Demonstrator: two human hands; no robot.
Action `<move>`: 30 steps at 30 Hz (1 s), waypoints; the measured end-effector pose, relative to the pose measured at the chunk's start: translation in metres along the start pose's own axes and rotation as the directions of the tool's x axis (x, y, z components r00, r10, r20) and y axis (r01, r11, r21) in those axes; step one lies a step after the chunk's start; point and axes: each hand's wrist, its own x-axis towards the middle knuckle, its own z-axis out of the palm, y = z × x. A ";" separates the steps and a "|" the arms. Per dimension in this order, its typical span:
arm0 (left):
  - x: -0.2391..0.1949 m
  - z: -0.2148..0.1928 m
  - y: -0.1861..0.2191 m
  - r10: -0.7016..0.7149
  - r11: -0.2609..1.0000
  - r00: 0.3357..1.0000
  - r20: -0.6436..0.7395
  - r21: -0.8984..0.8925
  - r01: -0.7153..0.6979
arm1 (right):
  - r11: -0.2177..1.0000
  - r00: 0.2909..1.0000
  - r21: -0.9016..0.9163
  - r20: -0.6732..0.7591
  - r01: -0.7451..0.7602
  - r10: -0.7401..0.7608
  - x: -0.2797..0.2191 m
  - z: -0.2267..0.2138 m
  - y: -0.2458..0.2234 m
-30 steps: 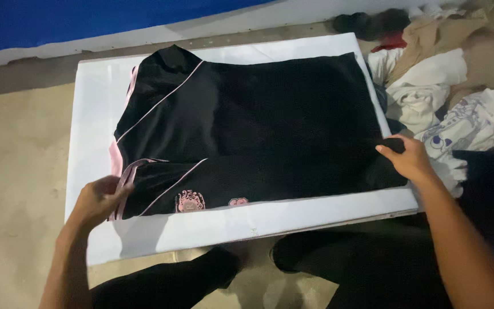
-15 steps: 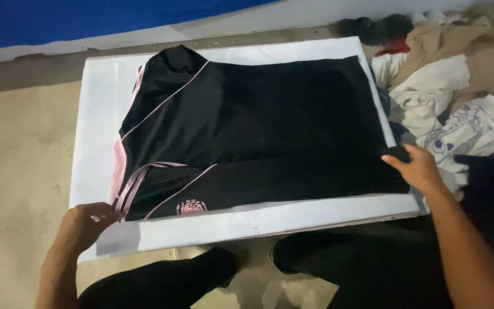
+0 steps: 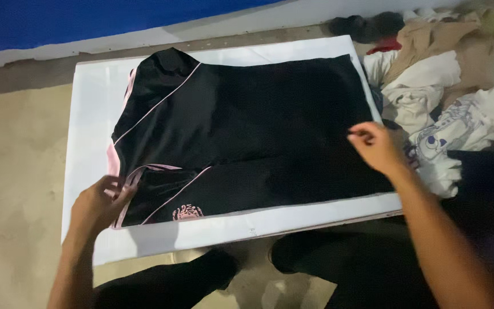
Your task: The person folds a black t-shirt with pink accents, a pair of dark shorts, and a light-colored long-sleeved shirt on a white table. They smooth out each item and fold them into neat rectangles, stacking them on the table.
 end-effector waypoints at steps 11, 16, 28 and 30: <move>0.016 0.030 0.015 0.064 0.998 0.994 -0.087 0.006 -0.064 | 0.963 0.905 -0.183 0.411 0.198 -0.108 0.020 0.101 -0.097; 0.013 0.027 0.010 -0.010 0.996 0.999 -0.031 -0.093 0.007 | 0.995 0.882 -0.004 0.463 -0.102 0.092 0.037 0.114 -0.088; 0.015 0.029 0.009 0.010 0.999 0.998 -0.057 -0.047 -0.012 | 0.882 0.859 0.155 -0.353 0.445 -0.371 0.053 0.066 -0.161; 0.016 0.030 0.007 0.014 0.999 0.996 -0.085 -0.039 -0.017 | 0.694 0.586 -0.140 -0.434 0.706 -0.684 0.024 0.052 -0.162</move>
